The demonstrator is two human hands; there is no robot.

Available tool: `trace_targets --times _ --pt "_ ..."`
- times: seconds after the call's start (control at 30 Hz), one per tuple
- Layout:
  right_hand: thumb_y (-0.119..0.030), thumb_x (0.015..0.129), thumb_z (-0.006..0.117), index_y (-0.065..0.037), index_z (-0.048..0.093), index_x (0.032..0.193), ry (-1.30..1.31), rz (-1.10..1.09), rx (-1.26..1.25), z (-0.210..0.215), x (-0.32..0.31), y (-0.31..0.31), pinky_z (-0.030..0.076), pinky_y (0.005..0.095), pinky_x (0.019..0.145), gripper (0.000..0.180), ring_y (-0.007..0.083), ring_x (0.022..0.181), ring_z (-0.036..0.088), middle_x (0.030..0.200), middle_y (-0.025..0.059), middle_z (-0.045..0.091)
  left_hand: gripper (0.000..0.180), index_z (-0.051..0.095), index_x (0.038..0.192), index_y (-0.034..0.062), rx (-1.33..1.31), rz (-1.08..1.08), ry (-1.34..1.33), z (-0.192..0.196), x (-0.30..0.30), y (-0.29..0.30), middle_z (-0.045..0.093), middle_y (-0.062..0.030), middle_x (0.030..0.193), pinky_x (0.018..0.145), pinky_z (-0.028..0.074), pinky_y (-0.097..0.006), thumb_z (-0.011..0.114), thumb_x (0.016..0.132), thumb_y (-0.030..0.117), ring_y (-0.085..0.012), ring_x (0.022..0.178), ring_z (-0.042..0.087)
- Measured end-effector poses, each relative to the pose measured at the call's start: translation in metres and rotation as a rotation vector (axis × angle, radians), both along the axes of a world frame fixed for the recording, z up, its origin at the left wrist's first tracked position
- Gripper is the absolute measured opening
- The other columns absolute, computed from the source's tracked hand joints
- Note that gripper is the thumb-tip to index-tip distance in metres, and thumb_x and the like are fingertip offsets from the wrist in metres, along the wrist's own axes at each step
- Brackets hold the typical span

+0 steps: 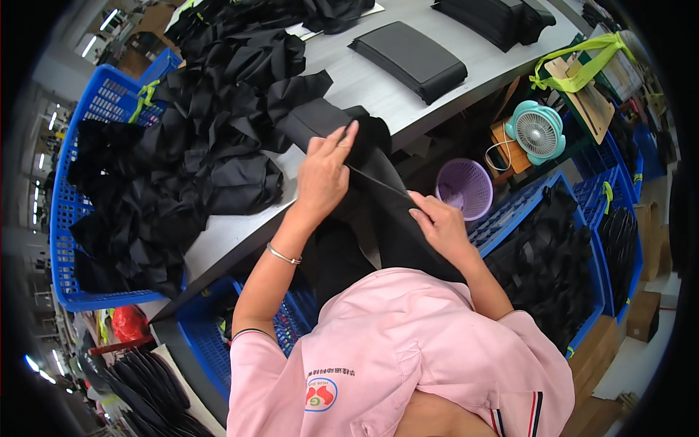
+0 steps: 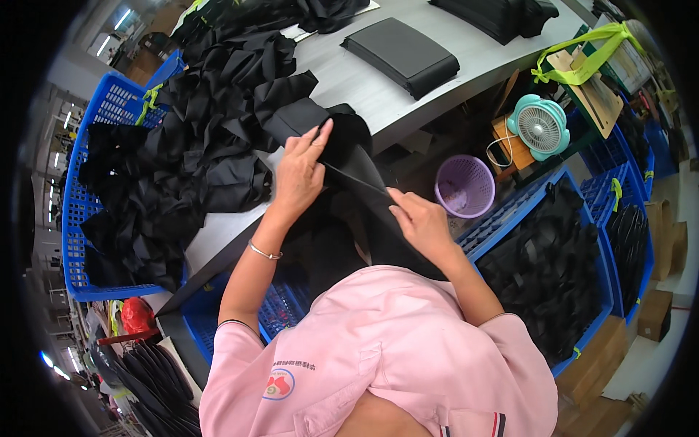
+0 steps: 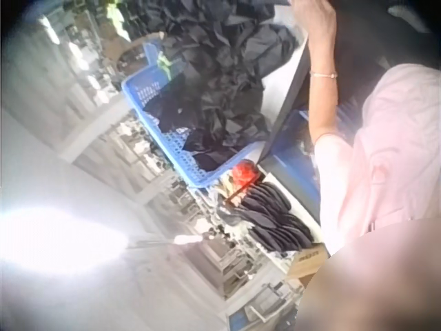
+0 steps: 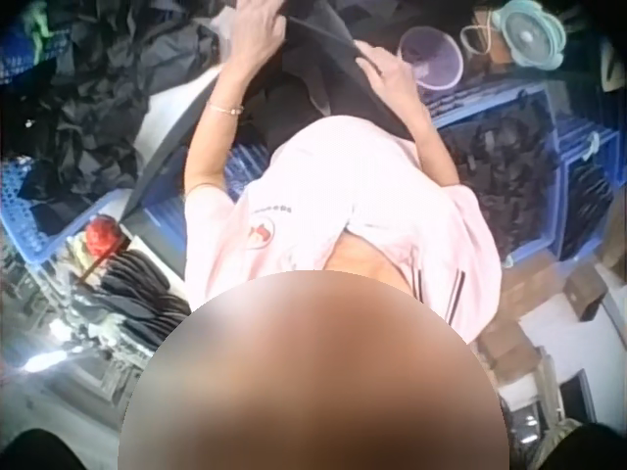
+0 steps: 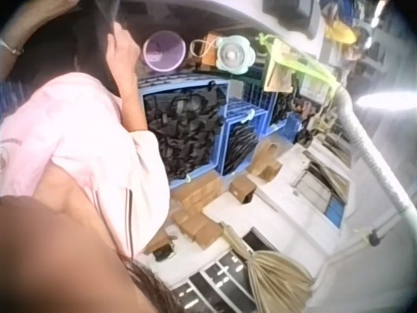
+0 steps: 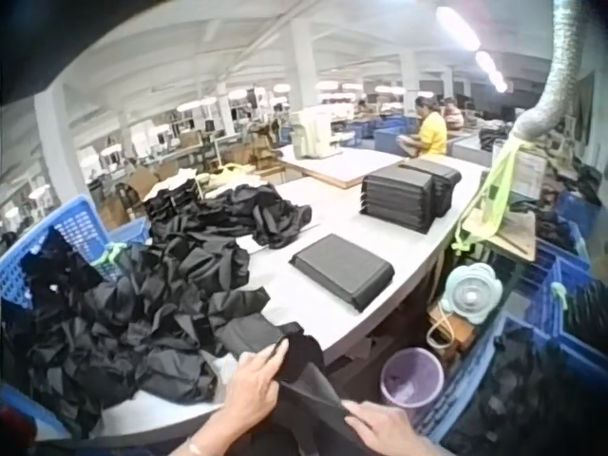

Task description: The recorder is folding and packing black fabric items into protective sleeves at a garment or sports equipment factory.

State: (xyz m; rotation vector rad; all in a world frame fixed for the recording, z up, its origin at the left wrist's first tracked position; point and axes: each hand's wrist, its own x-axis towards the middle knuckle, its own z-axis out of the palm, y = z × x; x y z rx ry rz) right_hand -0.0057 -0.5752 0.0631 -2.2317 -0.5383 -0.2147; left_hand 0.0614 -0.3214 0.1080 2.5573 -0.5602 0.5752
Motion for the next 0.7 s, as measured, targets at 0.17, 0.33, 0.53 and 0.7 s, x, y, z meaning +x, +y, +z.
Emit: trace_targets --times 0.17,0.33,0.53,0.7 --pt "-0.003 0.084 0.065 -0.004 0.064 0.122 -0.254 -0.059 -0.293 0.012 -0.015 0.019 0.053 0.0388 0.060 0.039 0.0320 0.070 0.064 0.083 0.0127 0.060 0.068 0.058 0.138 0.0123 0.053 -0.163 -0.040 0.008 -0.012 -0.039 0.063 -0.0055 0.128 0.079 0.054 -0.035 0.060 0.073 -0.006 -0.0271 0.091 0.057" --pt "-0.002 0.086 0.062 0.000 0.061 0.125 -0.043 -0.279 -0.095 0.004 -0.003 0.011 0.053 0.0445 0.070 0.040 0.0424 0.085 0.065 0.095 0.0203 0.065 0.065 0.062 0.134 0.0126 0.026 -0.357 -0.079 0.012 -0.032 -0.072 0.063 -0.0025 0.132 0.079 0.054 -0.033 0.061 0.072 -0.006 -0.0265 0.090 0.057" --pt "-0.005 0.090 0.059 0.003 0.062 0.116 -0.069 -0.253 0.083 0.006 -0.007 0.018 0.053 0.0494 0.069 0.027 0.0435 0.084 0.065 0.100 0.0215 0.066 0.069 0.062 0.135 0.0132 -0.163 -0.167 -0.065 0.011 -0.027 -0.073 0.060 -0.0026 0.137 0.078 0.055 -0.034 0.059 0.070 -0.009 -0.0295 0.092 0.057" --pt "-0.012 0.081 0.067 -0.002 0.058 0.109 -0.228 -0.026 -0.304 -0.068 0.021 0.010 0.050 0.0409 0.073 0.031 0.0313 0.089 0.064 0.093 0.0163 0.062 0.059 0.068 0.125 0.0151 -0.100 -0.508 -0.063 0.008 -0.058 -0.098 0.065 0.0005 0.129 0.077 0.055 -0.032 0.067 0.068 0.001 -0.0256 0.087 0.056"
